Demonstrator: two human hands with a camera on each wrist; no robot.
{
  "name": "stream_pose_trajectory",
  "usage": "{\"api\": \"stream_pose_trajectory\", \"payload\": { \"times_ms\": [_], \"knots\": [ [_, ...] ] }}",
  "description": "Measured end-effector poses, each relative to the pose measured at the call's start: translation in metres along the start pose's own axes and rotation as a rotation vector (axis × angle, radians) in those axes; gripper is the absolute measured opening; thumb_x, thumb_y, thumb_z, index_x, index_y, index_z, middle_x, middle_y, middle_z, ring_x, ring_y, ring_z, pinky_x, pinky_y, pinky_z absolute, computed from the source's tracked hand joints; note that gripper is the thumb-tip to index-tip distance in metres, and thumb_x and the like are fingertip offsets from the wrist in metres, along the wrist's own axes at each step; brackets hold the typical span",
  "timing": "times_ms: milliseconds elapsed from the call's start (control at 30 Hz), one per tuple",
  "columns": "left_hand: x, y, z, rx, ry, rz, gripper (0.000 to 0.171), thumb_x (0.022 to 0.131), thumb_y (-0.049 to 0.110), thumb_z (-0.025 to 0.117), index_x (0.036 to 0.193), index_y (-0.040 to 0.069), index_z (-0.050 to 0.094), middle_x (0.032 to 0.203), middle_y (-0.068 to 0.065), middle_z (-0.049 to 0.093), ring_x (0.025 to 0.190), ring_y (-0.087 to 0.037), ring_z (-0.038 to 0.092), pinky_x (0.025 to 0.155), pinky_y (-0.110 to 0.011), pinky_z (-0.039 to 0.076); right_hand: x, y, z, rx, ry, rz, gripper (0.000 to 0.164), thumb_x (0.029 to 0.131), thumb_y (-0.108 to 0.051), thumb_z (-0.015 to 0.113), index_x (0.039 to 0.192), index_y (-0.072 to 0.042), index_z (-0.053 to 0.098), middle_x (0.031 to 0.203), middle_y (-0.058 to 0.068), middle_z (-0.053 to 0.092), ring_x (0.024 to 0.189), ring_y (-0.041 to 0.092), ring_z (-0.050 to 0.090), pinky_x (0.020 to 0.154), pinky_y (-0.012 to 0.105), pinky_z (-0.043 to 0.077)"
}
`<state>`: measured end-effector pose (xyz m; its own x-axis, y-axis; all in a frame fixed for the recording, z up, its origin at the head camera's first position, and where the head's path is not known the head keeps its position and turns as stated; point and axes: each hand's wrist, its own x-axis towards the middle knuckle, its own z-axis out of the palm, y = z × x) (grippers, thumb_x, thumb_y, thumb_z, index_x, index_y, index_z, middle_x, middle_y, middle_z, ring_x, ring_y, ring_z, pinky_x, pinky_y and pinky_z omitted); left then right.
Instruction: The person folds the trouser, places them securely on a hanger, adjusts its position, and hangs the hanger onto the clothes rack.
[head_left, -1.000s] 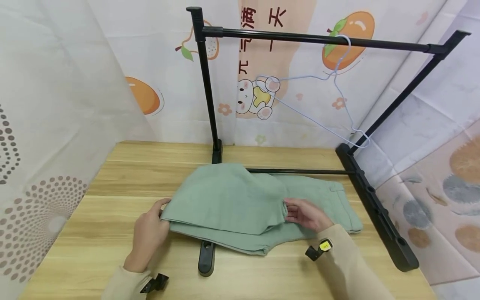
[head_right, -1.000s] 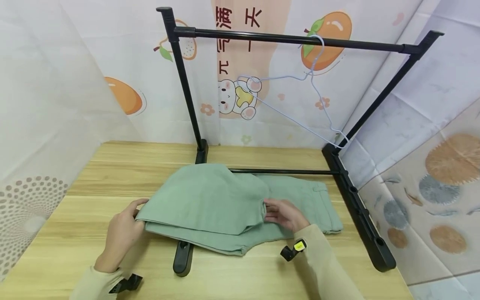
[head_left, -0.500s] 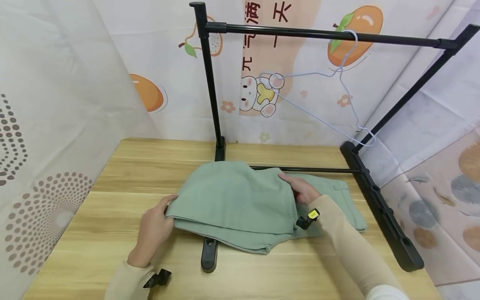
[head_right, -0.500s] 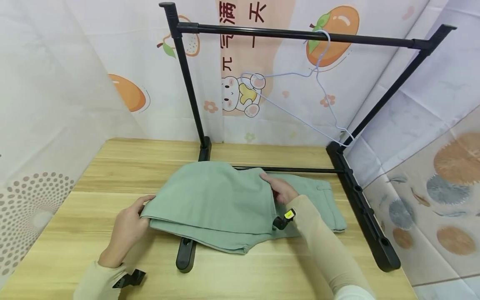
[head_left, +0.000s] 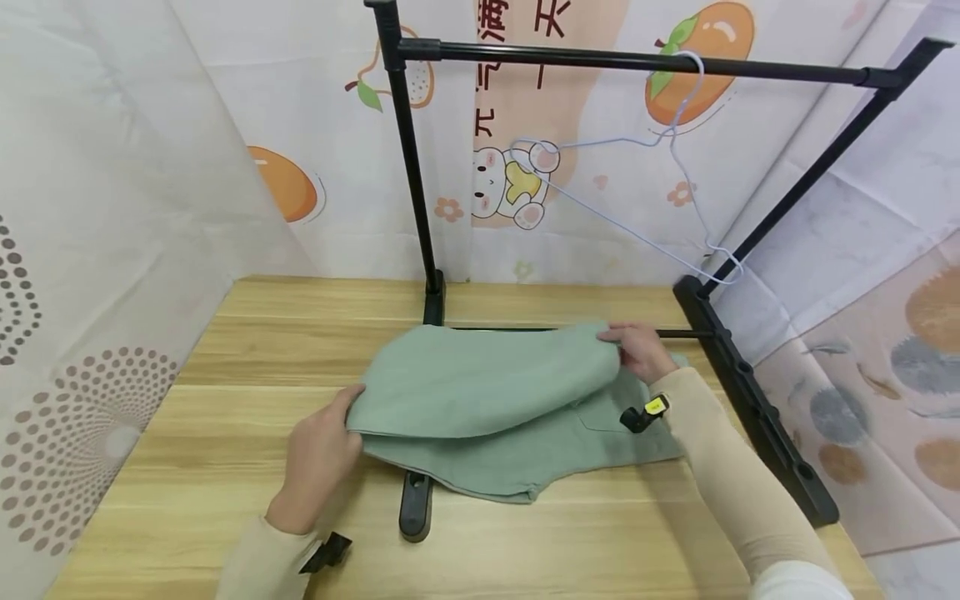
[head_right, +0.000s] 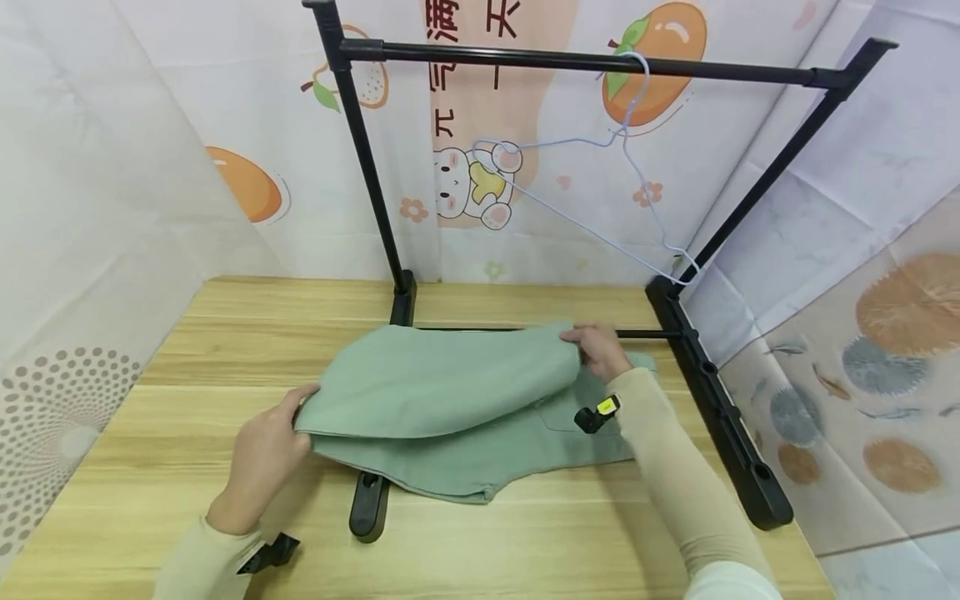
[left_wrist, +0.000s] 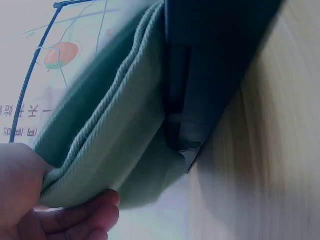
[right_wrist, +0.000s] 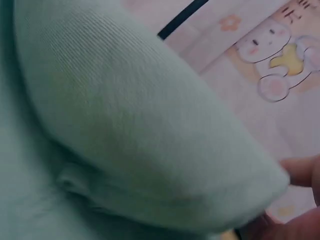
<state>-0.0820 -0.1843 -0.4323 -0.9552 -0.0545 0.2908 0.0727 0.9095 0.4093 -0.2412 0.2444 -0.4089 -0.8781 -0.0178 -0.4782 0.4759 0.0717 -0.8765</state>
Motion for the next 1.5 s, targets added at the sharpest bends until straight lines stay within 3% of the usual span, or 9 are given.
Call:
{"api": "stream_pose_trajectory", "payload": {
  "times_ms": [167,400,600,733,900,1000,1133,1367,1500],
  "knots": [
    [-0.003,-0.003,0.001,-0.003,-0.052,-0.068,0.057,0.064,-0.009,0.047,0.119,0.006,0.054,0.050,-0.009,0.052,0.042,-0.013,0.026,0.038,-0.025,0.022,0.005,0.036,-0.003,-0.001,-0.188,0.115,0.033,0.088,-0.032,0.058,0.109,-0.006,0.053,0.082,-0.005,0.068,0.074,0.006,0.061,0.069,0.022,0.049],
    [-0.002,-0.008,0.004,-0.083,-0.123,-0.133,0.056,0.069,-0.007,0.048,0.124,0.006,0.050,0.083,-0.016,0.068,0.044,-0.014,0.039,0.041,-0.025,0.028,-0.022,0.066,-0.001,-0.522,-0.370,-0.119,0.055,0.081,-0.032,0.066,0.118,0.005,0.050,0.117,0.017,0.054,0.104,0.024,0.049,0.094,0.039,0.039],
    [0.004,-0.004,0.008,-0.109,-0.072,-0.134,0.057,0.068,-0.005,0.049,0.124,0.006,0.049,0.079,-0.013,0.066,0.050,-0.018,0.047,0.044,-0.026,0.032,-0.039,0.061,0.015,-0.540,-0.223,-0.310,0.042,0.080,-0.036,0.066,0.102,-0.002,0.057,0.096,0.006,0.059,0.082,0.011,0.050,0.073,0.026,0.042],
    [0.005,-0.001,0.012,-0.038,-0.014,-0.090,0.059,0.063,-0.007,0.052,0.121,0.006,0.051,0.080,-0.013,0.068,0.053,-0.020,0.054,0.043,-0.027,0.032,-0.053,0.049,-0.001,-0.374,-0.115,-0.175,0.062,0.085,-0.036,0.060,0.132,-0.001,0.038,0.129,0.018,0.046,0.113,0.026,0.048,0.091,0.041,0.042],
    [0.003,0.004,0.018,0.034,-0.037,-0.038,0.061,0.061,-0.006,0.058,0.121,0.004,0.052,0.095,-0.017,0.068,0.050,-0.019,0.051,0.040,-0.029,0.032,-0.062,0.053,-0.031,-0.445,-0.066,0.037,0.079,0.083,-0.040,0.061,0.140,-0.001,0.022,0.148,0.023,0.009,0.132,0.043,0.017,0.092,0.060,0.034],
    [0.001,0.008,0.019,0.004,-0.119,-0.056,0.060,0.065,-0.003,0.056,0.124,0.003,0.048,0.095,-0.019,0.067,0.047,-0.017,0.045,0.040,-0.028,0.030,-0.058,0.067,-0.043,-0.467,-0.130,0.092,0.042,0.080,-0.031,0.064,0.100,0.003,0.048,0.115,0.020,0.051,0.104,0.032,0.050,0.078,0.043,0.047],
    [0.001,0.012,0.020,-0.134,-0.246,-0.168,0.058,0.073,-0.001,0.049,0.131,0.004,0.039,0.087,-0.016,0.067,0.053,-0.017,0.048,0.045,-0.028,0.034,-0.049,0.080,-0.048,-0.447,-0.218,0.108,0.024,0.078,-0.021,0.067,0.074,-0.007,0.048,0.072,-0.001,0.056,0.066,0.011,0.057,0.064,0.029,0.051],
    [0.008,0.018,0.030,-0.213,-0.282,-0.195,0.062,0.080,0.012,0.058,0.134,0.002,0.030,0.077,-0.015,0.065,0.056,-0.018,0.053,0.049,-0.030,0.040,-0.026,0.069,-0.033,-0.428,-0.092,0.073,0.071,0.084,-0.039,0.061,0.133,0.004,0.032,0.123,0.021,0.051,0.098,0.022,0.059,0.076,0.033,0.052],
    [0.006,0.023,0.035,-0.146,-0.155,-0.143,0.059,0.073,0.001,0.059,0.129,0.005,0.040,0.065,-0.009,0.060,0.047,-0.014,0.043,0.041,-0.026,0.030,-0.024,0.052,-0.040,-0.470,-0.018,-0.029,0.066,0.089,-0.030,0.054,0.137,0.006,0.027,0.133,0.027,0.040,0.102,0.024,0.055,0.077,0.031,0.050]
  ]
}}
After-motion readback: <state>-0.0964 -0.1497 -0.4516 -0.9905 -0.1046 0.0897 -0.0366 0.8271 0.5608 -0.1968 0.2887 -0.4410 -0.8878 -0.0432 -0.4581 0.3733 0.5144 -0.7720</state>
